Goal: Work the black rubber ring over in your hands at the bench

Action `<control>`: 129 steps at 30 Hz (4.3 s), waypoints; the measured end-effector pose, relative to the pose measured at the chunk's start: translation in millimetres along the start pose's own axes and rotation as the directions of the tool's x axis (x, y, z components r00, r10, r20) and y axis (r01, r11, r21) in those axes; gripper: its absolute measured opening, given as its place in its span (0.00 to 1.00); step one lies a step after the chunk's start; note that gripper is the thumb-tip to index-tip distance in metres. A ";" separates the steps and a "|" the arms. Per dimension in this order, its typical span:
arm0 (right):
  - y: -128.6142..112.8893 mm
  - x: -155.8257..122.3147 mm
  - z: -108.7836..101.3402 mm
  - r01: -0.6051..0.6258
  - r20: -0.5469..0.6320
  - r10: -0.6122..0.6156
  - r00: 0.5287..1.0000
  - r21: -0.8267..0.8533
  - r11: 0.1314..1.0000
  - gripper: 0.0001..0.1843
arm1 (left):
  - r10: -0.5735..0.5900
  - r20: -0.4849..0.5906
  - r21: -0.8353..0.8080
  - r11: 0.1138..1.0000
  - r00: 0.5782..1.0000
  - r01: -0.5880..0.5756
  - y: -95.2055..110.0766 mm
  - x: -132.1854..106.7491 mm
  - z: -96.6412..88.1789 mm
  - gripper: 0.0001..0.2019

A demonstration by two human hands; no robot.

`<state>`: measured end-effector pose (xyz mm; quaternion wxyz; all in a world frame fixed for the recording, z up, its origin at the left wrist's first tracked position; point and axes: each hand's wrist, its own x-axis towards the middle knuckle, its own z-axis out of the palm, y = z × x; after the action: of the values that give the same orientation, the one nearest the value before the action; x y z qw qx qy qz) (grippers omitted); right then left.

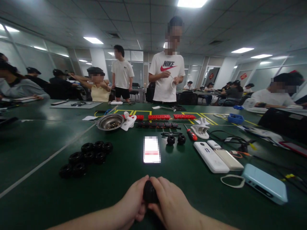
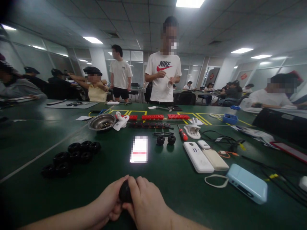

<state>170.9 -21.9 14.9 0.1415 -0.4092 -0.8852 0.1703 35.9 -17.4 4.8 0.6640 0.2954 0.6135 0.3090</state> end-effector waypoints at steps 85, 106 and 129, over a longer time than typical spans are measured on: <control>24.2 -5.1 -4.7 -0.027 -0.178 0.082 0.981 0.292 0.956 0.24 | 0.553 0.267 0.126 0.792 0.789 -0.597 -11.7 7.9 -22.6 0.22; 153.6 54.5 -20.1 -0.240 -0.784 0.247 0.569 0.129 0.962 0.22 | 0.348 0.258 -0.009 0.934 0.901 -0.358 -1.2 26.4 -21.4 0.28; 91.9 33.8 -19.3 -0.105 -0.667 0.231 0.708 0.225 0.969 0.21 | 0.446 0.252 -0.034 0.891 0.859 -0.452 -5.7 21.2 -22.3 0.28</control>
<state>219.4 63.6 -2.2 0.4779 -0.5085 -0.7102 0.0932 15.1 -4.3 -14.6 0.6424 0.4758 0.4421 0.4068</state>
